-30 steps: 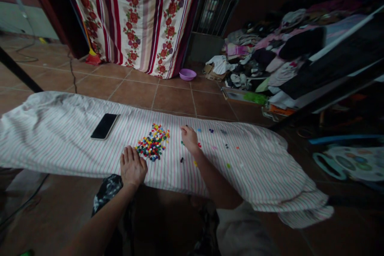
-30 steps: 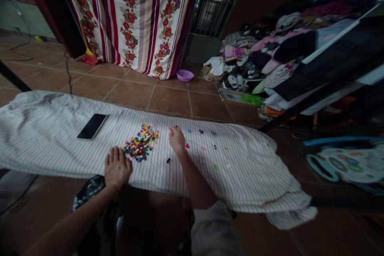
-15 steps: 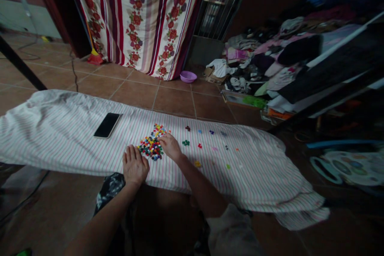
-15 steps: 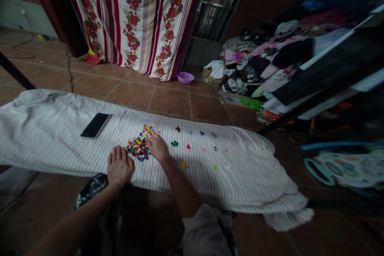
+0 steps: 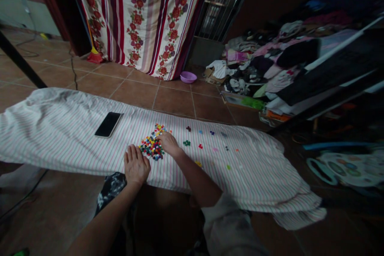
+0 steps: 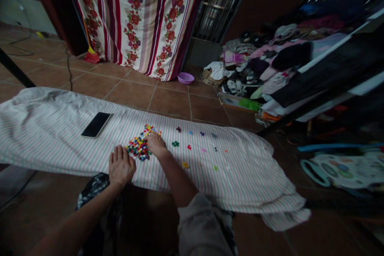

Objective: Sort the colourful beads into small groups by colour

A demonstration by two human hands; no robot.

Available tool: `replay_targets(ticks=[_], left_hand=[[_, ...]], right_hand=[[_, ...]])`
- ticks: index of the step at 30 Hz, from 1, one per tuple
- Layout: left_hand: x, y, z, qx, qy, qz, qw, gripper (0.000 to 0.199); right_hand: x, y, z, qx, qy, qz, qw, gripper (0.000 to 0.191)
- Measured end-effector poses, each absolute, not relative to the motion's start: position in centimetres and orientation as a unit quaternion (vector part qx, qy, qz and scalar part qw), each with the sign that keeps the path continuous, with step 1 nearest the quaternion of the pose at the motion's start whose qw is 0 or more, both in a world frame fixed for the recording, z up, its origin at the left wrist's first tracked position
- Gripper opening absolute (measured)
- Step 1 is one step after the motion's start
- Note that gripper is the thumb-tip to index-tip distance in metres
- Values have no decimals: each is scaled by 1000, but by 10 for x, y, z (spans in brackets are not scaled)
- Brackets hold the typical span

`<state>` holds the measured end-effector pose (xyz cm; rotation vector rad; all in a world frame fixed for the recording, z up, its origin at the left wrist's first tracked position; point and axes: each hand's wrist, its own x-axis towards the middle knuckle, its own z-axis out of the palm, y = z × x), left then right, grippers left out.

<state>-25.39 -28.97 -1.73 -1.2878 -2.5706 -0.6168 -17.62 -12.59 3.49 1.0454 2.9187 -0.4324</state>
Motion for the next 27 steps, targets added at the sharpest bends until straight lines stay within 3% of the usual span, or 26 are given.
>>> replay_targets(ticks=[10, 27], left_hand=[[-254, -290, -18, -435, -870, -202, 112, 59], [-253, -290, -16, -432, -869, -218, 99, 60]], right_hand=[[-187, -126, 46, 273, 957, -89, 49, 30], [-188, -126, 44, 269, 956, -107, 51, 26]])
